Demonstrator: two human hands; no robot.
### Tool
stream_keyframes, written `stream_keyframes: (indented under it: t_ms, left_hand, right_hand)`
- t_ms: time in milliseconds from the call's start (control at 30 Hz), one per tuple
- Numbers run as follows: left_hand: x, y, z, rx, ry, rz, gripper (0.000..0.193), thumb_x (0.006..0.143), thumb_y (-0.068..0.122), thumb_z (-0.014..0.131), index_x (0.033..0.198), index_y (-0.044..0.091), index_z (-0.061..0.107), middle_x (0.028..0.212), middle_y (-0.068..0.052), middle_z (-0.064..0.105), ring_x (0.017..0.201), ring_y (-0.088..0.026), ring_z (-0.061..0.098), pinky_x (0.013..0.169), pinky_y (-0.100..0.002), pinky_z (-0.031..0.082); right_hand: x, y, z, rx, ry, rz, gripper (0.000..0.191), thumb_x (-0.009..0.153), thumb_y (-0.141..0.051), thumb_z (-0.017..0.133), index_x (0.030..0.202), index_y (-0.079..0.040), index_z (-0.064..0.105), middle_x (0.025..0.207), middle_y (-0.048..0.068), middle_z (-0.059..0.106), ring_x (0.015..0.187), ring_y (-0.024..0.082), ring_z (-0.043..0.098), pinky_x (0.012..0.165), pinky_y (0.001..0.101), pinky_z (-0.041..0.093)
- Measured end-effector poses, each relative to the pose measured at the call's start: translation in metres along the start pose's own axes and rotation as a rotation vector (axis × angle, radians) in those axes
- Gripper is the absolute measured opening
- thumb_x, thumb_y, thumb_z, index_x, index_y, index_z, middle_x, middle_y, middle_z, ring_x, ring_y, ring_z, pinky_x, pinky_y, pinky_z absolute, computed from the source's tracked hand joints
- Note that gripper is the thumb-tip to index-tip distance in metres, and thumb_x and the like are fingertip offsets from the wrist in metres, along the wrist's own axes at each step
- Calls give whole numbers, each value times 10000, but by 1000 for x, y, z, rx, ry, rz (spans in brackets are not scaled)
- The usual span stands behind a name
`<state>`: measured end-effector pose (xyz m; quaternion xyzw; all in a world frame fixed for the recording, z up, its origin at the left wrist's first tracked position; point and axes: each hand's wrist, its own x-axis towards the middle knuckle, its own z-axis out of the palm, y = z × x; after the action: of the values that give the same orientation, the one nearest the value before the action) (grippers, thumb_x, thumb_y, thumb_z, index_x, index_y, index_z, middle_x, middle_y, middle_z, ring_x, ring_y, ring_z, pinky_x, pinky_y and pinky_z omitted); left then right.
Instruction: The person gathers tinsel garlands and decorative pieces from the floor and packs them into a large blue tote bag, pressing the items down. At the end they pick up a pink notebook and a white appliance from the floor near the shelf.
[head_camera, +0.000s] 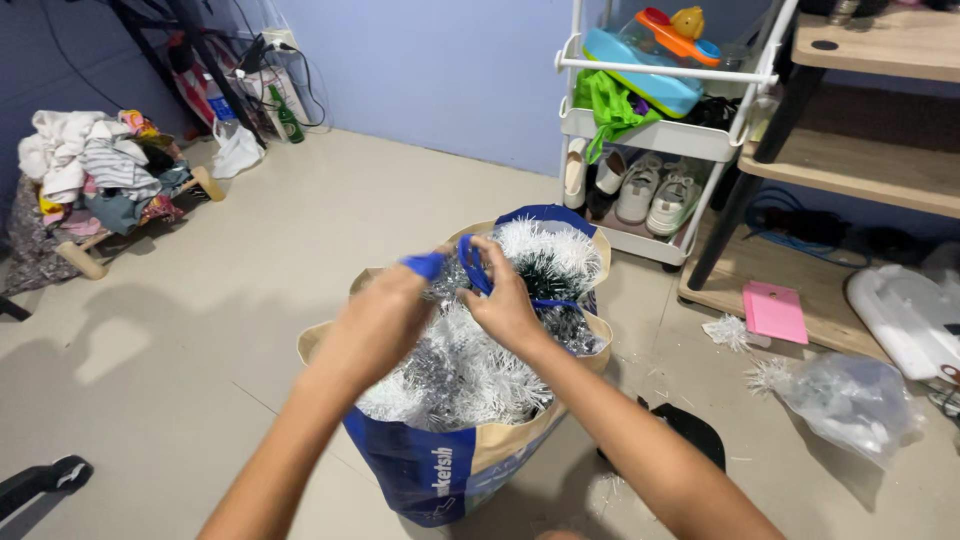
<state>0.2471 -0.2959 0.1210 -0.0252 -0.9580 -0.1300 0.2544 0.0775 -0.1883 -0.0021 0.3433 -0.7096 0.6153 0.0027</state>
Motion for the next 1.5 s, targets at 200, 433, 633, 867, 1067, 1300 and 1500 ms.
stream_keyframes:
  t_ms: [200,433,633,867,1067,1300,1500]
  left_hand:
    - [-26,-62,-44,524,281,-162,269,922,133,759,1178,181,692,1072,-78,658,1014,-321,644,844,-510,522]
    - [-16,-88,-30,22,317,-101,648,811,147,773,1410,35,551,1465,-252,404,1166,-441,565,910,-494,504]
    - [-13,-47,-11,-111,131,-87,381,889,160,751,1221,37,609,1330,-175,581,1075,-361,655,886,-432,531]
    - [-59,-13,8,-231,-63,-18,125,811,78,753,934,72,729,1172,-117,703,976,-318,708,777,-395,559]
    - [-66,-52,33,-163,-11,58,334,759,77,772,1088,41,725,1204,-155,671,1014,-342,693,844,-424,544]
    - [-45,-45,19,60,154,-72,276,852,156,784,1099,49,719,1118,-187,697,985,-330,707,803,-412,553]
    - [-23,22,85,-83,112,86,203,915,189,764,989,6,716,974,-191,721,954,-357,709,835,-434,550]
  right_hand:
    - [-10,13,44,-330,-200,-200,353,834,48,617,1165,-74,630,1197,119,654,1100,290,674,918,378,537]
    - [12,45,92,-691,-308,-504,463,839,-129,632,1301,-136,594,1538,94,467,1409,272,407,1054,520,371]
    - [29,82,119,-960,-451,-386,554,872,-254,627,1411,-168,536,1577,44,424,1433,222,372,933,671,401]
    - [1,135,139,-715,-443,-140,503,841,-253,620,1339,-189,600,1402,71,590,1240,235,586,921,552,469]
    - [9,113,122,-794,-474,-260,517,823,-288,607,1330,-193,575,1450,74,557,1238,241,591,943,539,456]
    - [8,19,25,-428,-283,-93,506,980,-262,508,1484,-265,477,1354,107,689,1133,325,709,958,446,557]
    - [-12,-17,-37,-199,24,-12,531,1069,-380,474,1581,-283,375,1102,181,726,933,299,729,821,419,571]
